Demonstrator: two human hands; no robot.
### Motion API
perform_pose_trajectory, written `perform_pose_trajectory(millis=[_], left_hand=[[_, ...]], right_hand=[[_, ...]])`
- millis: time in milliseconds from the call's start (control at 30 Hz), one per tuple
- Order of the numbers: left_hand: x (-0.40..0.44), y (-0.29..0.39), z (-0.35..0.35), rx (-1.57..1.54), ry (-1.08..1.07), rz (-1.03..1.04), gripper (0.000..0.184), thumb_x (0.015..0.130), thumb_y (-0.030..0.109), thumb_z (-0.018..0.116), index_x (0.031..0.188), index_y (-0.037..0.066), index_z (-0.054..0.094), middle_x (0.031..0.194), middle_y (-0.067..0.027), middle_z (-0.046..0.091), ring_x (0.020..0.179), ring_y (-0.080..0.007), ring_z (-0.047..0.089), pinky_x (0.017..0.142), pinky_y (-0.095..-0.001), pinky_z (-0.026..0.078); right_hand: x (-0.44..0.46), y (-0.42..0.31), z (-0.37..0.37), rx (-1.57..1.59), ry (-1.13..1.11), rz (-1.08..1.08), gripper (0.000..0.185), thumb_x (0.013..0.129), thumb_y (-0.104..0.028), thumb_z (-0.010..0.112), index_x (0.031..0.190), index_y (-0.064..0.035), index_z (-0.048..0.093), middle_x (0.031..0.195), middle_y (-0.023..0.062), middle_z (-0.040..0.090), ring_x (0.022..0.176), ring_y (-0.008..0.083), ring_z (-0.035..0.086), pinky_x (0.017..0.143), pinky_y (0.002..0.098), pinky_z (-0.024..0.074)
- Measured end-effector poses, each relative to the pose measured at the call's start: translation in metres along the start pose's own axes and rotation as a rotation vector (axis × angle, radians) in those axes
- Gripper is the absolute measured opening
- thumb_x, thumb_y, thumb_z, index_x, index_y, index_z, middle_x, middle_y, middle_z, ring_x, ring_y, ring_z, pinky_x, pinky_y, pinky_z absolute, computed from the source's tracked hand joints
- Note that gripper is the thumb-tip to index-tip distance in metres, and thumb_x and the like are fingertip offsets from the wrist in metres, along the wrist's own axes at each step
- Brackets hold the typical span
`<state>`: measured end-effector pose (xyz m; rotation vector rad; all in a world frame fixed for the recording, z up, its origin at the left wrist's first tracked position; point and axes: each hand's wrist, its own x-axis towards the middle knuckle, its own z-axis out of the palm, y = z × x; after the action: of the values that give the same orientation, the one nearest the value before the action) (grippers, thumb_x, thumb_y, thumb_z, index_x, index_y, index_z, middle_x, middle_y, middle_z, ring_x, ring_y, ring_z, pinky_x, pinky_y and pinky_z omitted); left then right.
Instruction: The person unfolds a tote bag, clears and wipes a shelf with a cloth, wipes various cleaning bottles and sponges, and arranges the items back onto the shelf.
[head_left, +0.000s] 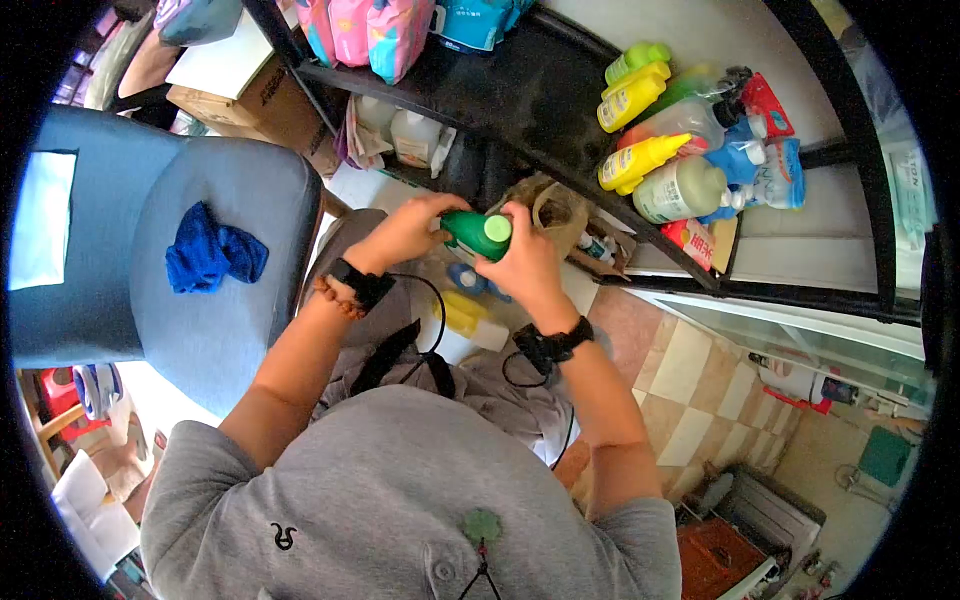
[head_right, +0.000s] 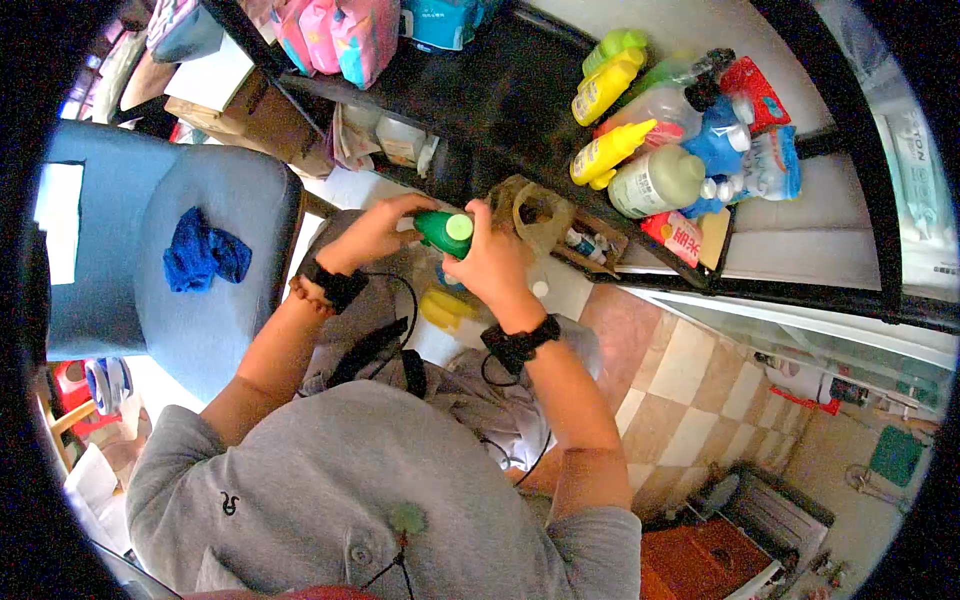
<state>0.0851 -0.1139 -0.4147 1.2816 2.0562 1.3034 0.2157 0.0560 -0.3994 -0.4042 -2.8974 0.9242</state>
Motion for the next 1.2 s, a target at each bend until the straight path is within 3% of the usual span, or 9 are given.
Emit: perform_pose_trajectory(millis=[100,200,467,667,800,867,967,1067,1200], left_hand=[[0.003,-0.032,0.024,-0.007,-0.055,-0.101,0.081,0.066,-0.001,0.073,0.139,0.005,0.039,0.136,-0.0212,0.044,0.127,-0.0367,0.044,0.106,-0.0401,0.037],[0.007,-0.07,0.059,0.106,-0.116,0.08,0.071,0.071,0.016,0.078,0.134,0.006,0.046,0.127,-0.0211,0.053,0.118,-0.0407,0.05,0.1,-0.0438,0.042],[0.002,-0.182,0.165,0.251,-0.456,-0.406,0.078,0.076,0.024,0.073,0.142,0.005,0.036,0.137,-0.0264,0.044,0.122,-0.0432,0.048,0.1,-0.0474,0.044],[-0.009,-0.164,0.159,0.27,-0.614,-0.516,0.097,0.072,0.03,0.075,0.149,0.009,0.019,0.15,-0.0221,0.027,0.126,-0.0423,0.044,0.102,-0.0496,0.043],[-0.029,-0.249,0.225,0.176,-0.52,-0.431,0.1,0.073,0.031,0.074,0.151,0.01,0.015,0.152,-0.0207,0.025,0.129,-0.041,0.041,0.101,-0.0495,0.044],[-0.024,-0.243,0.226,0.154,-0.561,-0.519,0.102,0.073,0.031,0.074,0.151,0.01,0.012,0.152,-0.02,0.024,0.131,-0.0399,0.039,0.101,-0.0492,0.044],[0.003,-0.129,0.151,0.363,-0.617,-0.662,0.092,0.075,0.025,0.072,0.148,0.007,0.02,0.142,-0.0223,0.04,0.122,-0.0366,0.05,0.096,-0.0479,0.046],[0.012,-0.104,0.102,0.222,-0.291,-0.072,0.066,0.081,0.019,0.07,0.136,0.001,0.037,0.126,-0.025,0.055,0.108,-0.0399,0.059,0.091,-0.046,0.049],[0.049,0.057,-0.038,-0.255,0.24,-0.158,0.044,0.082,0.007,0.066,0.122,0.001,0.046,0.098,-0.0164,0.063,0.09,-0.0285,0.065,0.081,-0.0377,0.051]], right_hand=[[0.014,0.028,0.042,-0.068,-0.107,0.026,0.08,0.068,-0.027,0.079,0.133,-0.011,0.035,0.084,0.0213,0.066,0.073,0.039,0.066,0.062,0.0481,0.0515],[0.023,0.054,0.079,-0.128,-0.112,0.024,0.079,0.069,-0.02,0.08,0.13,-0.0056,0.034,0.085,0.0227,0.066,0.077,0.0411,0.065,0.067,0.0484,0.0517],[0.02,0.148,0.195,-0.099,-0.278,0.138,0.06,0.076,-0.003,0.069,0.125,0.0006,0.036,0.085,0.0267,0.062,0.081,0.0449,0.062,0.065,0.0495,0.0482],[0.01,0.157,0.221,-0.109,-0.211,0.13,0.044,0.087,-0.01,0.067,0.119,-0.0016,0.038,0.082,0.0176,0.054,0.067,0.0292,0.051,0.058,0.0471,0.042],[0.011,0.171,0.236,-0.004,-0.181,0.166,0.039,0.087,-0.007,0.064,0.116,-0.0033,0.038,0.081,0.0133,0.052,0.067,0.0259,0.047,0.061,0.0457,0.0419],[0.012,0.187,0.255,0.022,-0.28,0.242,0.044,0.084,-0.008,0.069,0.115,-0.0042,0.038,0.086,0.0112,0.053,0.071,0.0257,0.048,0.065,0.0467,0.0434],[0.016,0.187,0.235,0.303,-0.298,-0.014,0.057,0.08,-0.013,0.075,0.122,-0.0037,0.038,0.102,0.0121,0.057,0.087,0.0275,0.054,0.078,0.0428,0.0474],[0.03,0.179,0.206,0.428,-0.381,-0.088,0.078,0.069,-0.024,0.081,0.133,-0.0033,0.041,0.127,0.0232,0.054,0.121,0.036,0.051,0.099,0.0431,0.0432],[0.039,0.079,0.078,0.543,-0.517,0.202,0.065,0.076,-0.029,0.08,0.127,-0.0029,0.049,0.123,0.0182,0.06,0.112,0.0328,0.059,0.093,0.0393,0.0486]])
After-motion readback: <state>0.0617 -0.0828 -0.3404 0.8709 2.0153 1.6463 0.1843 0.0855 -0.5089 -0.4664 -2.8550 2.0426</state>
